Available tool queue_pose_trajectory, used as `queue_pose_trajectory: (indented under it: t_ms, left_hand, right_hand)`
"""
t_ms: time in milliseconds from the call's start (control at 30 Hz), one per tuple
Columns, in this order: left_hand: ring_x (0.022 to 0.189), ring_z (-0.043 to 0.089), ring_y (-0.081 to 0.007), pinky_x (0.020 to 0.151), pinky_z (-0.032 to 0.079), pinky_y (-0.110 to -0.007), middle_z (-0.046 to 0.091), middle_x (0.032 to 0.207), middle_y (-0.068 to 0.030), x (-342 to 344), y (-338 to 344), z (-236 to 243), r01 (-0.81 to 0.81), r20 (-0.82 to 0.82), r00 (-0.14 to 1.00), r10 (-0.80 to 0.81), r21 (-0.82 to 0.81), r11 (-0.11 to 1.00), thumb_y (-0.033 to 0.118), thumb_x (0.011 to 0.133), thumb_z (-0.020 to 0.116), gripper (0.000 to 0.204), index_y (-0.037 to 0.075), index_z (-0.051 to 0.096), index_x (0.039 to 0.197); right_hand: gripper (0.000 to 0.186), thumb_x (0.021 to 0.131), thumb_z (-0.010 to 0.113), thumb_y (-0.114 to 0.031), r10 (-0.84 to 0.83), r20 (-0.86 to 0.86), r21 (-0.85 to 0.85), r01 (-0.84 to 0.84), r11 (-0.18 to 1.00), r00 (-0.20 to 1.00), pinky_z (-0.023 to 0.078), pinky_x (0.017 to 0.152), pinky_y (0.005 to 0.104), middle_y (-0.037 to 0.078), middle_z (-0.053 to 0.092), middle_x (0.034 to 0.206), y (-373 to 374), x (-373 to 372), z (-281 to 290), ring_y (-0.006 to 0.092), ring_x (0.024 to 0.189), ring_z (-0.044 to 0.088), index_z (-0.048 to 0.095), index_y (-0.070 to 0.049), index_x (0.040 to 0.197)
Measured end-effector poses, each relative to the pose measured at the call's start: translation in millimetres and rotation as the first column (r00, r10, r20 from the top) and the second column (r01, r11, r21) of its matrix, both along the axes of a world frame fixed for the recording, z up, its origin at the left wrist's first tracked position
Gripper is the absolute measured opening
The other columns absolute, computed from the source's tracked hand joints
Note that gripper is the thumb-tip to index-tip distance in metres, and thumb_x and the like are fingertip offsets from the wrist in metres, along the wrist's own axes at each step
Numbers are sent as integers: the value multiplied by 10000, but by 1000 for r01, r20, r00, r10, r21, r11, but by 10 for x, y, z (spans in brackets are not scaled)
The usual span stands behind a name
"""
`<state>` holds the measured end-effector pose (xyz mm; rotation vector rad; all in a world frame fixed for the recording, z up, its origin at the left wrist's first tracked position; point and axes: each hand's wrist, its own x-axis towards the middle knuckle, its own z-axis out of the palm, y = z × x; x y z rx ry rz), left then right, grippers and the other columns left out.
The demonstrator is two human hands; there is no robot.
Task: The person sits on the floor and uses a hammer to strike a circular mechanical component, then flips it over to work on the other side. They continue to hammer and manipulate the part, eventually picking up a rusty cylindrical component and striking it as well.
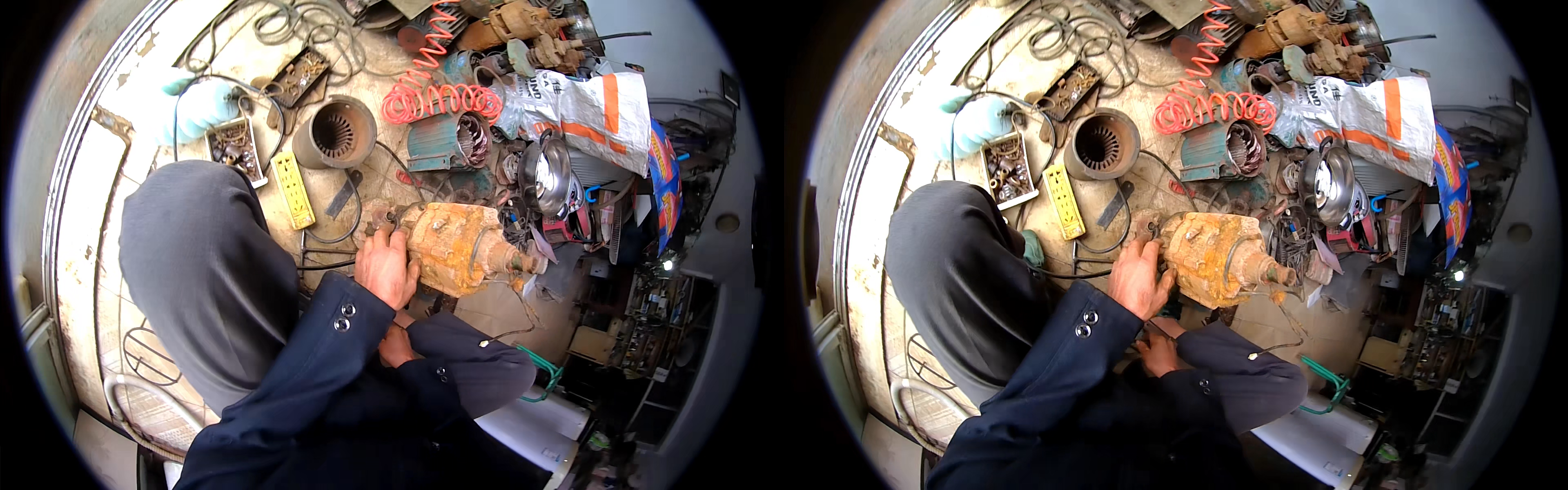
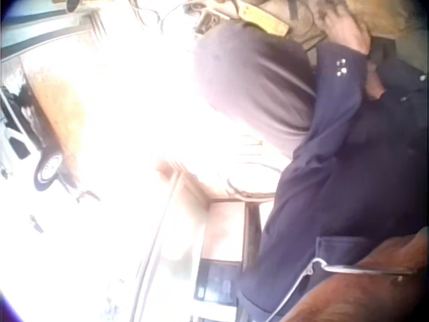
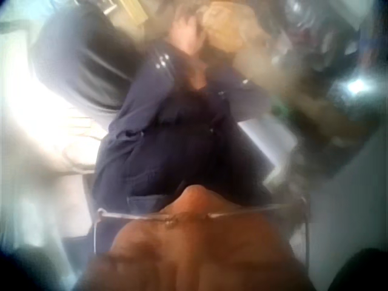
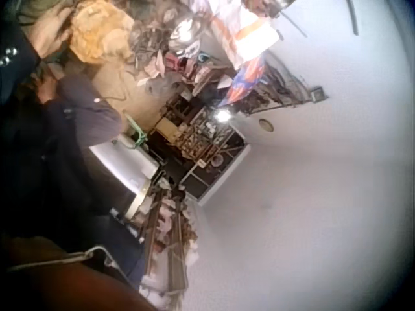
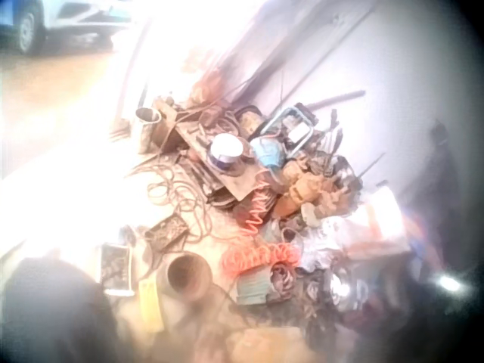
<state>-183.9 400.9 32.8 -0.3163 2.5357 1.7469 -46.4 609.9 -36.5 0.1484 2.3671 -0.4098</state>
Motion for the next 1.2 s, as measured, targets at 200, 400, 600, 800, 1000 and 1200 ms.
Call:
queue_pose_trajectory:
  t_ms: [200, 400, 600, 800, 1000, 1200]
  left_hand:
    - [1196, 570, -460, 1000, 485, -507, 561, 1356, -280, -66, -105, 100, 73, 87, 993, -75, 22, 997, 233, 841, 768, 576, -23, 570, 1318]
    - [1067, 651, -436, 911, 532, -510, 688, 1140, -245, -149, -273, 152, 101, 302, 945, -124, 92, 991, 278, 825, 789, 646, -33, 531, 1329]
    - [1005, 695, -396, 878, 555, -503, 726, 1044, -220, -34, -268, -36, 270, 364, 908, -205, -136, 953, 325, 839, 767, 452, 10, 594, 1111]
    - [1261, 539, -430, 1026, 492, -490, 522, 1445, -238, -6, -527, 338, 224, 190, 966, -176, -274, 935, 255, 841, 762, 627, 10, 558, 1382]
    - [1268, 608, -327, 1075, 483, -420, 626, 1331, -220, 219, -1873, 1912, -319, -344, 779, 524, 502, 804, 171, 834, 825, 582, -52, 596, 1321]
    - [1011, 646, -186, 948, 509, -312, 705, 1105, -113, 935, -3369, 1408, -682, -393, 605, 692, 193, 706, 176, 1016, 604, 291, -27, 694, 1203]
  right_hand:
    - [307, 904, 707, -247, -4, 62, -42, 6, 999, 998, 516, 936, 518, 280, 710, 1068, -105, -66, -82, 467, 1070, 663, 719, -1, 1088]
    - [308, 900, 699, -239, -8, 97, -59, 14, 998, 995, 509, 951, 514, 279, 708, 1087, -243, -123, -89, 462, 1097, 655, 718, -5, 1099]
    - [310, 896, 692, -230, 2, 96, -92, 7, 996, 995, 502, 966, 510, 278, 705, 1107, -443, -323, -76, 457, 1124, 647, 717, -8, 1110]
    - [316, 905, 685, -238, 218, -185, -286, -264, 921, 958, 487, 989, 502, 272, 703, 1126, -113, -155, -727, 456, 1163, 628, 713, -9, 1122]
    - [320, 926, 711, -265, -34, 132, -166, 56, 984, 991, 509, 881, 525, 305, 692, 1036, -449, -504, -79, 480, 1058, 650, 680, 31, 1044]
    - [296, 928, 707, -248, 51, 33, -205, -43, 978, 998, 537, 873, 468, 243, 735, 1014, -427, -460, -312, 417, 1015, 704, 715, 4, 1083]
